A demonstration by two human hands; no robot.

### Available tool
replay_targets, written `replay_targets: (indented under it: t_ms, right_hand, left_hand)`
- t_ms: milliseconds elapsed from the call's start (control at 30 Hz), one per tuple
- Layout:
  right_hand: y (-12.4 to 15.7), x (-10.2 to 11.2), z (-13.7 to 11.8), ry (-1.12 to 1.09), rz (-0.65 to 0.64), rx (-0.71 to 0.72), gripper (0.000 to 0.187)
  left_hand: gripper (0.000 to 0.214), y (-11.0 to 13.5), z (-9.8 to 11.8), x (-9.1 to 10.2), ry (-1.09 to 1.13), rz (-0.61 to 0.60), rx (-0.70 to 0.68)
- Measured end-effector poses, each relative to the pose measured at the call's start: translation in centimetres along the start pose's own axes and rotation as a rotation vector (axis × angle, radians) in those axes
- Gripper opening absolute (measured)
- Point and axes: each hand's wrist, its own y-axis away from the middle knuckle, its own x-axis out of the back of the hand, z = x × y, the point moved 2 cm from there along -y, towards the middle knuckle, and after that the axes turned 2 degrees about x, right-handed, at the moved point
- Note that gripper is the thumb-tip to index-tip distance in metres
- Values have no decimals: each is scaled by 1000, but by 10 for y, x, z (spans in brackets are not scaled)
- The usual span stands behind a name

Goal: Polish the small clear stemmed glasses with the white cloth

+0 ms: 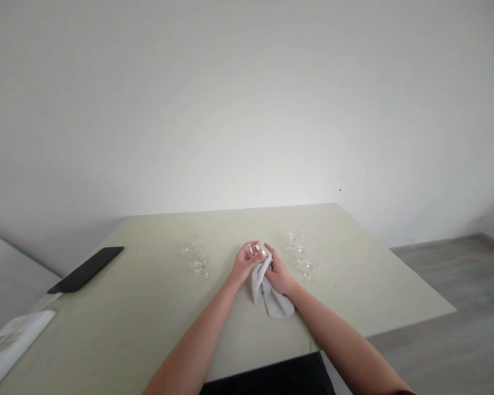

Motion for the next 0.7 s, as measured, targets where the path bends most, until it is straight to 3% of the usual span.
replay_targets:
  t_ms: [167, 333, 433, 600, 700]
  right_hand:
    - [-1, -4, -9, -108, -129, -3, 48]
    - [-2, 0, -10, 29, -25, 69, 66]
    - [-2, 0, -8, -20, -48, 69, 59]
    - [0, -2, -4, -193, -141, -156, 44]
    - [-2, 0, -2, -128, -89, -60, 46]
  left_hand:
    - [52, 5, 2, -3, 146, -97, 89]
    - [49, 2, 3, -3, -17, -30, 14]
    - [60, 2, 4, -1, 24, -42, 62]
    - [52, 5, 6, -1, 108, -125, 100]
    - [56, 3, 6, -1, -9, -79, 52]
